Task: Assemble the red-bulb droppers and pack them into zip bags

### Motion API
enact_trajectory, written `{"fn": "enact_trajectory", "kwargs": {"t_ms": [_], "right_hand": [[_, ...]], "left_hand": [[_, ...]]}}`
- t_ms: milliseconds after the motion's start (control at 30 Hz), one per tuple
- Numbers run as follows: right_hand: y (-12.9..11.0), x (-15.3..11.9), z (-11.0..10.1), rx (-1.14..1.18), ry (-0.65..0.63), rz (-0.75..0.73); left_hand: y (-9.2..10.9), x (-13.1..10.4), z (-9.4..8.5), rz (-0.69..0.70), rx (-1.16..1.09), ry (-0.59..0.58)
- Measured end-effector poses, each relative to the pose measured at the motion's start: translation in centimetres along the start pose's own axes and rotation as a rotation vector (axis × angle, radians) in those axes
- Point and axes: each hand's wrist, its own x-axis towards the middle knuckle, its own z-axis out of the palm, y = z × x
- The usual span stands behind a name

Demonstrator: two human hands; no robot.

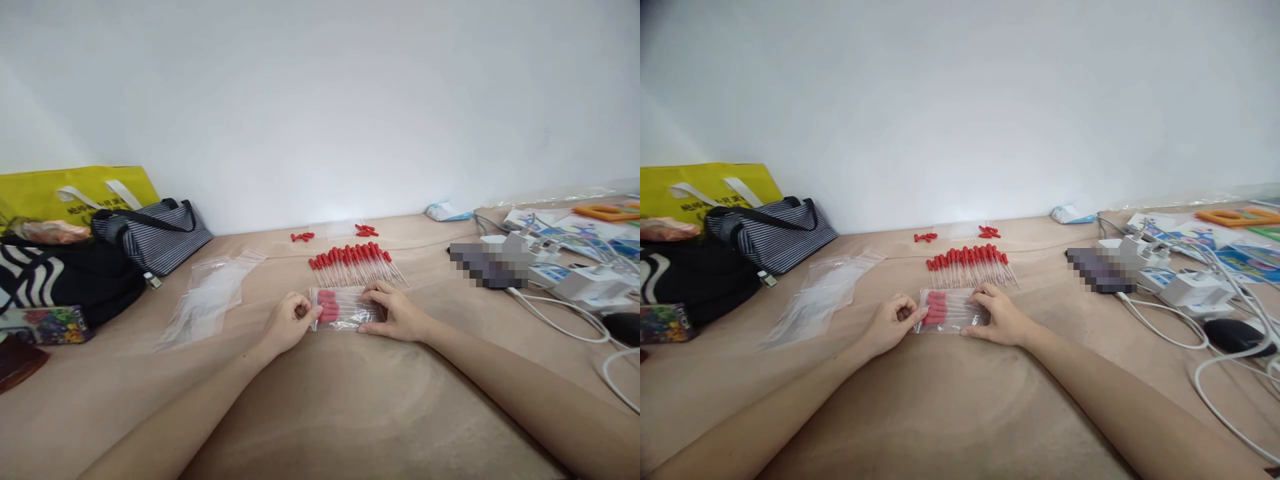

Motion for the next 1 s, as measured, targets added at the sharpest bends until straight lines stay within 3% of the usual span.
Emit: {"fn": "enact_trajectory", "kwargs": {"t_ms": [167, 367, 533, 733, 867, 1000], "right_hand": [[0.0, 0.0, -0.1, 0.002, -0.023, -0.003], [-0.1, 0.0, -0.2, 0.015, -0.033, -0.024], [-0.2, 0.0, -0.2, 0.022, -0.046, -0.04], [-0.2, 0.0, -0.2, 0.025, -0.061, -0.036], [-0.2, 0.0, -0.3, 0.021, -0.081, -0.018], [-0.3, 0.1, -0.3, 0.014, -0.084, -0.02]], "left_hand": [[0.2, 0.1, -0.5, -0.118, -0.243, -0.139], [0.4, 0.2, -2.3, -0.341, -0.517, -0.281], [-0.2, 0.6, -3.5, -0.489, -0.487, -0.231], [-0.6, 0.9, -6.3, -0.461, -0.32, -0.45], [-1.6, 1.4, -7.7, -0.466, -0.227, -0.379], [-2.7, 2.0, -7.6, -0.502, -0.134, -0.266]]}}
